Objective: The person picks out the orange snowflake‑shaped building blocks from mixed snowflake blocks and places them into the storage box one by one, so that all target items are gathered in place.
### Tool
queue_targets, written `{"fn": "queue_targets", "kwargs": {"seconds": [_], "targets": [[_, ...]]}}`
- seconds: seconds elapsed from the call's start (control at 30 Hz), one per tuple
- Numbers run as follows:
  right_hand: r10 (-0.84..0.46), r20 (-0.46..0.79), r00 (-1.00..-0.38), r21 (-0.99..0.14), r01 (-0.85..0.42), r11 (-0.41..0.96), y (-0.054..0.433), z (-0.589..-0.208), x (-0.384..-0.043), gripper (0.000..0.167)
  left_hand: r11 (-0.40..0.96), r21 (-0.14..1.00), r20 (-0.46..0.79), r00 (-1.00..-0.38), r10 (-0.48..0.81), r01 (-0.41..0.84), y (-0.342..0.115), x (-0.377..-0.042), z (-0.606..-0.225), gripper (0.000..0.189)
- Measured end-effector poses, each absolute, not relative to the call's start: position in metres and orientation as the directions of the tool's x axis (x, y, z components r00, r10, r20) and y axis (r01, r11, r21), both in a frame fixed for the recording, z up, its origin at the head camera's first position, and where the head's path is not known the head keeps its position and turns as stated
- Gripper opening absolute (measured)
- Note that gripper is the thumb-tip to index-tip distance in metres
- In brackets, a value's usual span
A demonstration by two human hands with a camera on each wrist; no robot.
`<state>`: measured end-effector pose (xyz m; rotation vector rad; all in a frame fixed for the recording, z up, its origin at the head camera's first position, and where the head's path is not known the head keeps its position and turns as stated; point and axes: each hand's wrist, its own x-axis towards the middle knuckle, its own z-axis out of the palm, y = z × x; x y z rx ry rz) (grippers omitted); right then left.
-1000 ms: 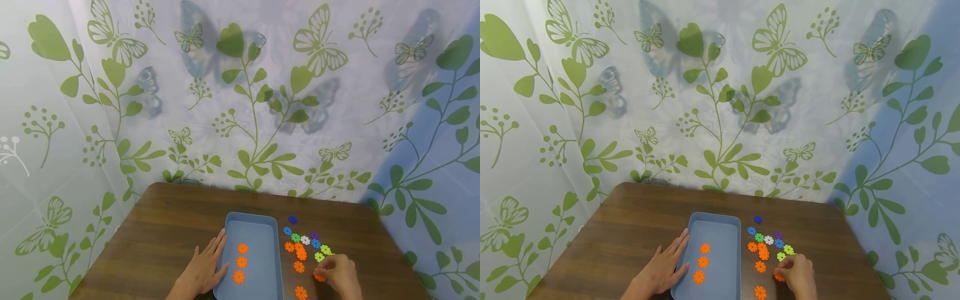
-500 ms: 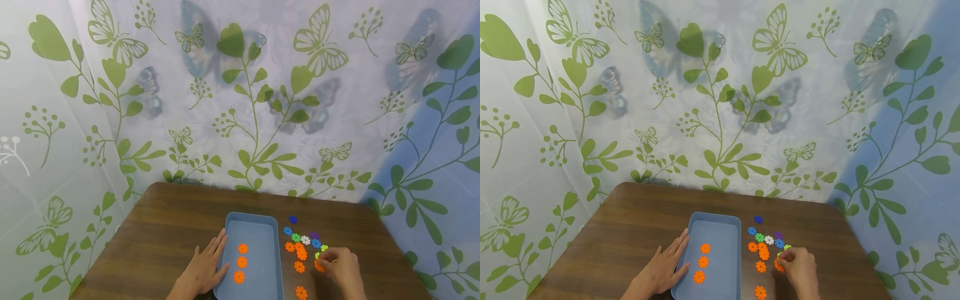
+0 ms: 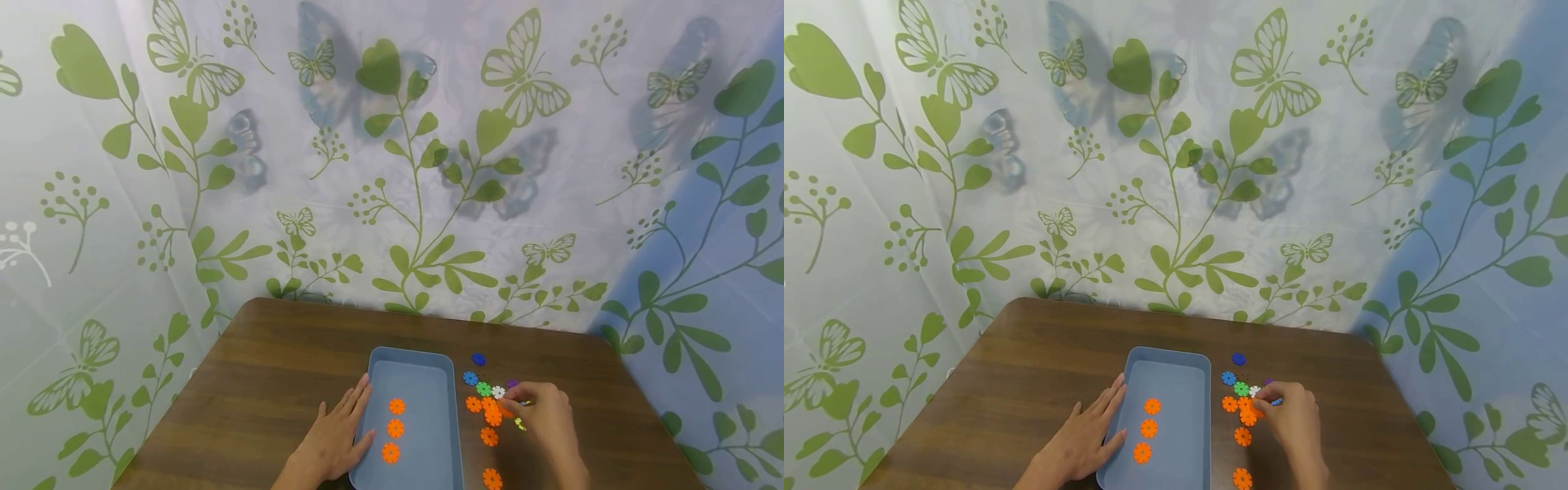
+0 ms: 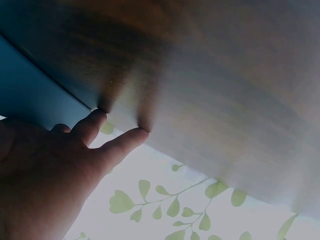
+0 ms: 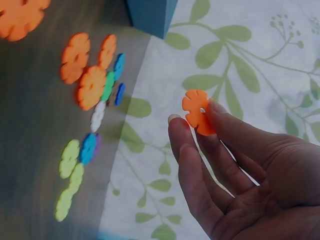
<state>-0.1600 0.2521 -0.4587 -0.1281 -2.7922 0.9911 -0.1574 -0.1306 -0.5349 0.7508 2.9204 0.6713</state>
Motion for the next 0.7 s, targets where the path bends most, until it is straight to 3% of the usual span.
{"fn": "queue_targets", "kwargs": {"seconds": [0.7], "targets": [[0.034,0.176,-0.984,-0.724,-0.106,0.682,0.196,-0.442,-0.187,0.013,0.793,0.401,0.064,-0.878,0.475,0.458,-0.132,-0.158,-0.538,0.077]]}}
